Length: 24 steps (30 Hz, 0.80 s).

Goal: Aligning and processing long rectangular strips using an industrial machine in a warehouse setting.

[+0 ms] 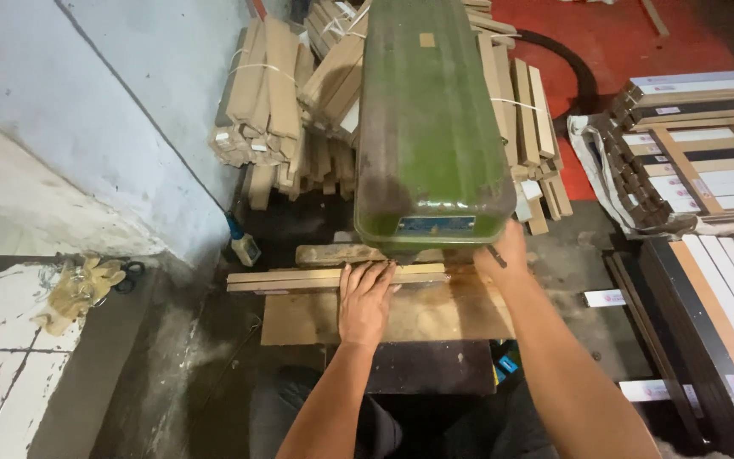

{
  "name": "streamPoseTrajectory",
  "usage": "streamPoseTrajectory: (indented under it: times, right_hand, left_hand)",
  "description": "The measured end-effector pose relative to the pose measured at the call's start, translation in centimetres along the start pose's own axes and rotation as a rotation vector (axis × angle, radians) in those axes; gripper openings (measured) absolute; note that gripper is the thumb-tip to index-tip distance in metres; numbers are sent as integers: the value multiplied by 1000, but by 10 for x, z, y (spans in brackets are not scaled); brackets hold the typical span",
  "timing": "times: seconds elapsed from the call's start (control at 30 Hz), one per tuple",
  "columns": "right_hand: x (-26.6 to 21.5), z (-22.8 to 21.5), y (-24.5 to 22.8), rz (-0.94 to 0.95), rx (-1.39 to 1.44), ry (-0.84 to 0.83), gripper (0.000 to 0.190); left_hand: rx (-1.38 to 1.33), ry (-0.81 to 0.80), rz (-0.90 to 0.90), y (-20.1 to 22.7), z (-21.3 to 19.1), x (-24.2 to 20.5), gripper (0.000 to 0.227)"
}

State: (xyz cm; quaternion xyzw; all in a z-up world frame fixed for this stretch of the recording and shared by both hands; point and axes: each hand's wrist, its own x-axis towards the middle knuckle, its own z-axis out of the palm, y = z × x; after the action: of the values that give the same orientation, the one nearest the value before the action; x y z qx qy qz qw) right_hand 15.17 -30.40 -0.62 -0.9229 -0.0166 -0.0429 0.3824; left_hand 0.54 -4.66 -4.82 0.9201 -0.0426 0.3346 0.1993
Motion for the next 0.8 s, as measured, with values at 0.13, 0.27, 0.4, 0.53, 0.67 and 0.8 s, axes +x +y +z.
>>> streamPoseTrajectory:
  times: [0.13,0.27,0.4,0.53,0.67,0.8]
  right_hand:
    - [-40,-42,-53,-387,-1005,-191,16]
    - [-94,-89,-86,-12,-85,-214,47]
    - [-113,-114,-88,-48,247,-193,27]
    - [-126,-144,-129,-100,142,-257,30]
    - [-125,-138,-127,-65,136,-272,31]
    - [-126,-136,-134,-18,134,-267,32]
  left_hand:
    - [-35,0,-1,-5,5,-1,40]
    - [-17,10,7,-4,3,0,40]
    - [-96,59,36,2,-6,11,36]
    - [-134,50,49,-10,7,10,33]
    - [-74,42,45,-19,18,8,29]
    - [0,13,25,-20,17,12,30]
